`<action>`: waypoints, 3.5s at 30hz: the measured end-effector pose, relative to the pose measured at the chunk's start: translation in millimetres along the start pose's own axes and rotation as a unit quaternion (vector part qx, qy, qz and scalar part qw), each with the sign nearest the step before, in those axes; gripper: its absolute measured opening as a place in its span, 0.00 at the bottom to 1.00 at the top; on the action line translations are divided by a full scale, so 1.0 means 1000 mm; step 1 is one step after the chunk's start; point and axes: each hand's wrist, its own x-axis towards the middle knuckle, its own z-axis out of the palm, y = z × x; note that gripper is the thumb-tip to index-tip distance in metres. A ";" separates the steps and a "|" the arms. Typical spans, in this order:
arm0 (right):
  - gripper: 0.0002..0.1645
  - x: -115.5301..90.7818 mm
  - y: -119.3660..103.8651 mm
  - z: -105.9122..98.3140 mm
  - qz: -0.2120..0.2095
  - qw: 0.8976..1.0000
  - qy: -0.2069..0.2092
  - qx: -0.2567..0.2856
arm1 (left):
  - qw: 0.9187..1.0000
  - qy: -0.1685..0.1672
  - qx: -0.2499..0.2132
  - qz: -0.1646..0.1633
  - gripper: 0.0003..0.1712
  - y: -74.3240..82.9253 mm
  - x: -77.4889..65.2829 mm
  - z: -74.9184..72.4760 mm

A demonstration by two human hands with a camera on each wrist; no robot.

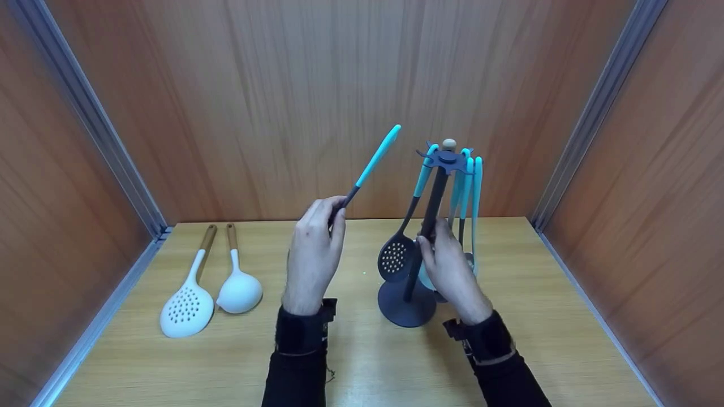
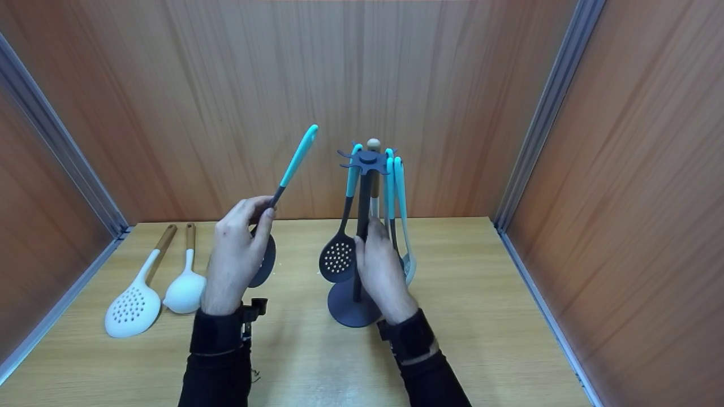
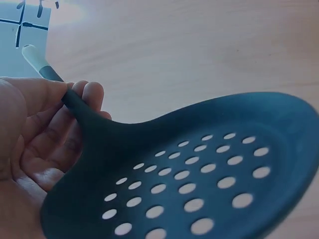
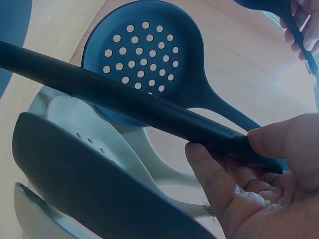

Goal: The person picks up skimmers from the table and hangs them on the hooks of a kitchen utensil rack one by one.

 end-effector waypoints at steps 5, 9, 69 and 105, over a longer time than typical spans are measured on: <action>0.18 0.000 -0.001 -0.001 0.012 1.000 -0.006 -0.002 | 1.000 -0.006 0.004 0.000 0.14 0.001 0.000 0.002; 0.18 0.000 0.000 -0.001 0.012 1.000 -0.007 -0.003 | 1.000 -0.008 0.008 0.006 0.14 0.002 0.000 0.005; 0.19 0.001 0.000 -0.001 -0.002 1.000 -0.003 -0.008 | 0.997 -0.025 0.042 0.056 0.13 0.001 -0.003 0.011; 0.18 0.001 -0.001 0.000 0.004 1.000 -0.003 -0.003 | 0.993 -0.072 0.033 0.084 0.12 0.001 -0.003 0.020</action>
